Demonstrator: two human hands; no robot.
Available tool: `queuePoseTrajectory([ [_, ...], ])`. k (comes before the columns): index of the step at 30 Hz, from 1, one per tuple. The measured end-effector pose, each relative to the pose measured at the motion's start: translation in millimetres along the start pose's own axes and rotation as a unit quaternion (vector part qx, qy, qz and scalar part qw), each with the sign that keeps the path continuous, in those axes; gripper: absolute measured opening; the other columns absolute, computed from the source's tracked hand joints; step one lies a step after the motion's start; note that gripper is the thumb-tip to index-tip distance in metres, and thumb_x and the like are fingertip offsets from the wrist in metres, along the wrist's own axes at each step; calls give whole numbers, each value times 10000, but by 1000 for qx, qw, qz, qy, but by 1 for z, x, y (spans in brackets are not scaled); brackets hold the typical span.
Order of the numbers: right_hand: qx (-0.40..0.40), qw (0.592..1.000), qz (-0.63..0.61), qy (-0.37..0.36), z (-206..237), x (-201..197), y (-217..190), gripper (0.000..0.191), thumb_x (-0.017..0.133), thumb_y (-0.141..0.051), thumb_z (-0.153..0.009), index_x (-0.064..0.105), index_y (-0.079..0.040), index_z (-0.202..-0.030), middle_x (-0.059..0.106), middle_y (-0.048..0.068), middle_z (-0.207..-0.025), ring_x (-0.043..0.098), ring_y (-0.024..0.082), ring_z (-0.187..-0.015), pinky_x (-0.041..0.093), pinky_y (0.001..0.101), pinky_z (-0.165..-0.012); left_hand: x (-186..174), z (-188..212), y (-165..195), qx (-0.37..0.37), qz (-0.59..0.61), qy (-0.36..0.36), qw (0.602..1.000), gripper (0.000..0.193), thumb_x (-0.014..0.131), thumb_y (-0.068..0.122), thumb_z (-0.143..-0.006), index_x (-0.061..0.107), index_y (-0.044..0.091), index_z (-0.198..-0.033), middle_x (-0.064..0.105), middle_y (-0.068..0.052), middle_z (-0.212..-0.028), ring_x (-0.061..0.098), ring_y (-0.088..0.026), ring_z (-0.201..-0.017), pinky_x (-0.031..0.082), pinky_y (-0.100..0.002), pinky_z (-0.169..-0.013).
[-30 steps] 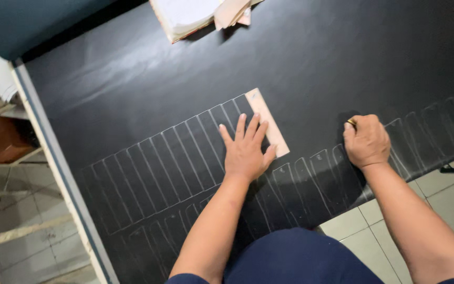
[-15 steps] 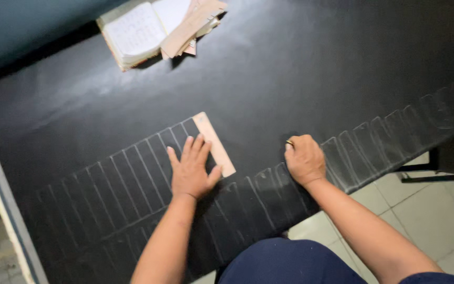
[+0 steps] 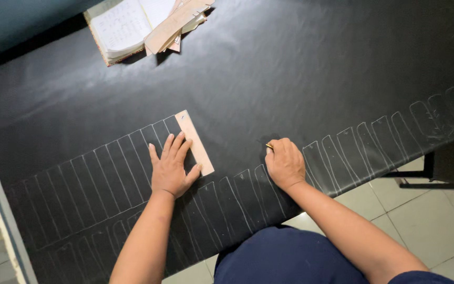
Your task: The person selects a wooden straightedge from a pile of pattern pieces, aligns it on dark leather sheeting spread over a cutting table, and traces a line along its edge with a marking pen, repeating this to draw a row of parallel strap outlines. They then pull a section of the leather material over and continue tracing another outline on it.
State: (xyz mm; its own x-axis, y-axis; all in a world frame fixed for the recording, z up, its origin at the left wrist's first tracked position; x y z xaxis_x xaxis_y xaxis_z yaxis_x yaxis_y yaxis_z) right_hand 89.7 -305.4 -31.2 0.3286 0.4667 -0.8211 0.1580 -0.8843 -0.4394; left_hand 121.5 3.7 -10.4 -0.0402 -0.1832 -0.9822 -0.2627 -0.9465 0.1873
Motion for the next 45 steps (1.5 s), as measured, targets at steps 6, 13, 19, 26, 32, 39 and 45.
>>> queuePoseTrajectory([
  [6,3,1000,23,-5,-1,2,4,172,684,-164,-894,613,-119,-1044,594,110,-967,615,338,-929,496,479,-793,-2,-1,1,7,23,10,1000,755,634,576,-832,496,196,-1469,380,-35,-1612,281,-267,-1519,58,-692,-1194],
  [13,-17,999,35,2,5,5,7,179,677,-164,-921,627,-111,-1084,600,116,-1012,615,347,-972,498,479,-823,-3,5,0,15,54,49,997,726,645,558,-854,515,200,-1471,407,-27,-1609,307,-267,-1518,78,-698,-1201],
  [19,-17,1000,25,-9,-4,2,7,172,683,-171,-919,638,-113,-1075,614,110,-1021,626,348,-967,506,479,-813,-2,5,0,4,44,36,998,688,631,544,-861,522,216,-1456,416,-7,-1589,308,-252,-1502,80,-693,-1194],
  [26,109,985,-124,-51,-8,-23,19,191,692,-206,-934,674,-94,-1086,666,98,-1028,678,282,-893,530,411,-808,2,7,-6,24,50,68,996,665,642,521,-885,537,178,-1445,427,-38,-1599,321,-262,-1516,107,-678,-1206],
  [32,247,957,-63,139,26,-94,85,259,703,-210,-967,661,-55,-1170,645,98,-966,636,241,-844,511,395,-816,-8,5,-1,21,38,67,997,629,728,420,-812,591,179,-1376,433,-85,-1582,317,-327,-1500,105,-716,-1150],
  [39,466,782,-285,301,83,-132,181,163,664,-191,-1031,591,-56,-1085,631,40,-962,561,135,-796,446,279,-674,-6,27,112,126,117,87,981,535,771,320,-817,615,194,-1313,448,-110,-1549,328,-349,-1510,197,-671,-1192],
  [45,620,625,-440,179,102,-154,231,191,583,-267,-1022,585,-82,-1068,642,40,-897,490,103,-592,288,229,-419,33,48,255,289,121,-22,949,774,801,365,-701,567,53,-1370,493,-122,-1482,400,-331,-1403,202,-723,-1102],
])
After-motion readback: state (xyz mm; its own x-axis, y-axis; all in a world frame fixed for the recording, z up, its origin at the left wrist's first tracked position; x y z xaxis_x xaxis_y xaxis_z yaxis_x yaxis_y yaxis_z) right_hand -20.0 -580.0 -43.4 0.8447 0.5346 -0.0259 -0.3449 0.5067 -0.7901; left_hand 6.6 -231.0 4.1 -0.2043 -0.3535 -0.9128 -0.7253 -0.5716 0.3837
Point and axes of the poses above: each hand's wrist, its own z-axis away from the middle knuckle, its own x-axis out of the palm, y = z × x, the point moved 2 cm from there along -z, towards the middle knuckle
